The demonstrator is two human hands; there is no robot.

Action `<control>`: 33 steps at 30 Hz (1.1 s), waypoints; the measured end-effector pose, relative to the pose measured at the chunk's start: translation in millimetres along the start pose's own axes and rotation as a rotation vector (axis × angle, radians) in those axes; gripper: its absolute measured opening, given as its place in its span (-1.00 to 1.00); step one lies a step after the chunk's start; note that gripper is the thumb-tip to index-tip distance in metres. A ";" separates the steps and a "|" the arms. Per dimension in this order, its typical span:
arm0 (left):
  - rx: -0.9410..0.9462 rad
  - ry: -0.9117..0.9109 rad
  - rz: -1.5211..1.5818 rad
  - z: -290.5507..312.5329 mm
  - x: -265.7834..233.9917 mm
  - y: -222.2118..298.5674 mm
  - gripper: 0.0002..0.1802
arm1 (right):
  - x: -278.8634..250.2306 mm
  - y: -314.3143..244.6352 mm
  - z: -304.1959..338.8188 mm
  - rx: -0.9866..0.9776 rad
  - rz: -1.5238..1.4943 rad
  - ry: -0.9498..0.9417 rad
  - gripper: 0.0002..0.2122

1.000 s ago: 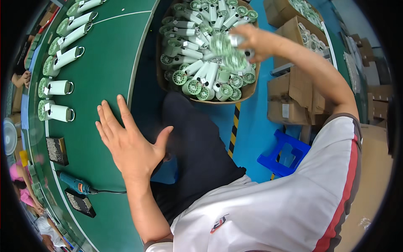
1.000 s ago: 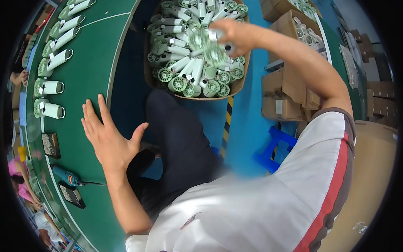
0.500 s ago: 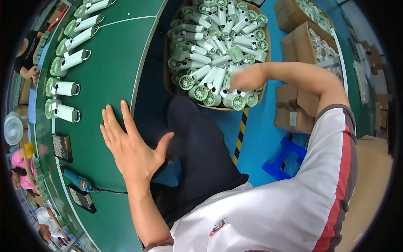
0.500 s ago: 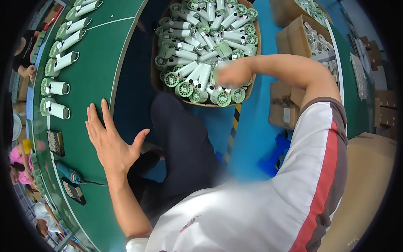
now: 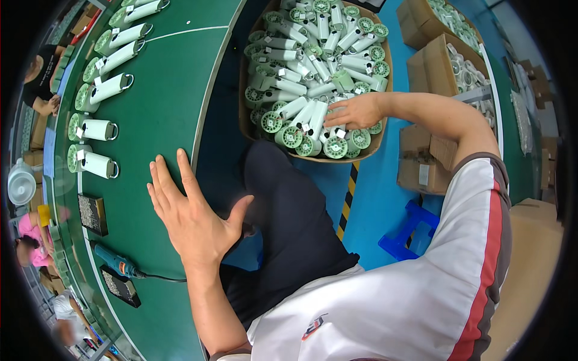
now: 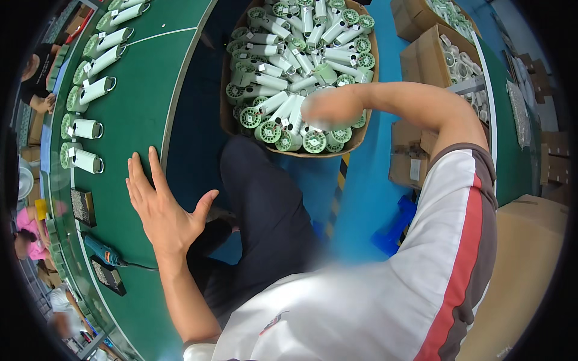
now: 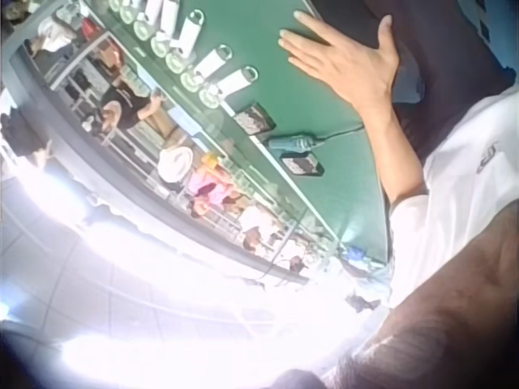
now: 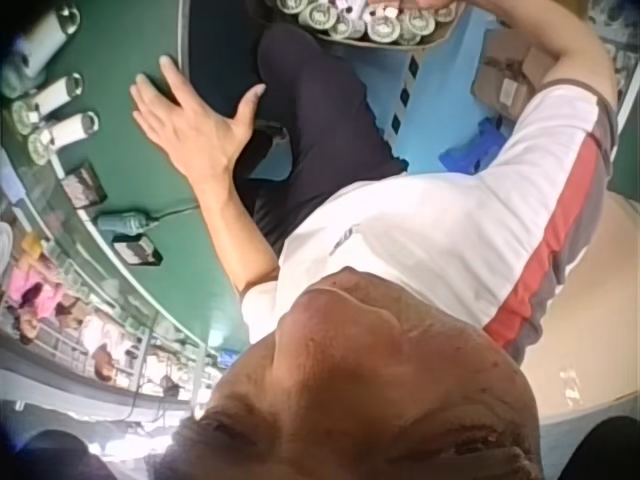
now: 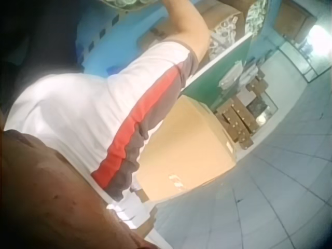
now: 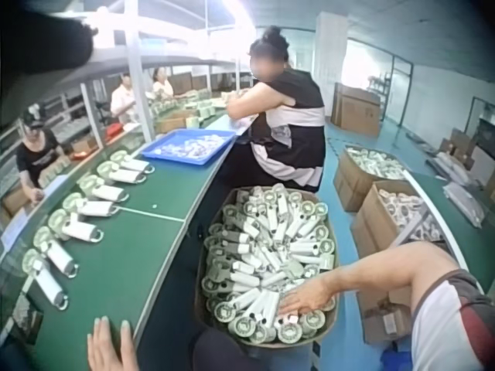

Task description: Assembling portable hand-held fans by attaching the back cover and securing it using an electric screwdriver.

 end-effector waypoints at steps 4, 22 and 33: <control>-0.007 0.012 -0.006 0.8 -4.3 -2.9 0.31 | 2.2 5.5 -3.5 0.039 0.032 -0.055 -0.37; -0.040 -0.103 0.115 3.2 -8.5 -13.5 0.30 | -90.8 -26.7 -42.6 -0.031 0.009 0.091 -0.56; 0.003 -0.089 0.154 8.4 -7.5 -14.6 0.28 | -373.4 -21.1 -377.6 0.369 0.315 0.756 -0.34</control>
Point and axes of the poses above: each hand's wrist, its own z-axis away from the middle knuckle, its own x-axis out of the palm, y = z × x, the point moved 8 cm from there along -z, towards the middle knuckle, and after that the axes turned 15 degrees about -x, right-handed, at the moved point
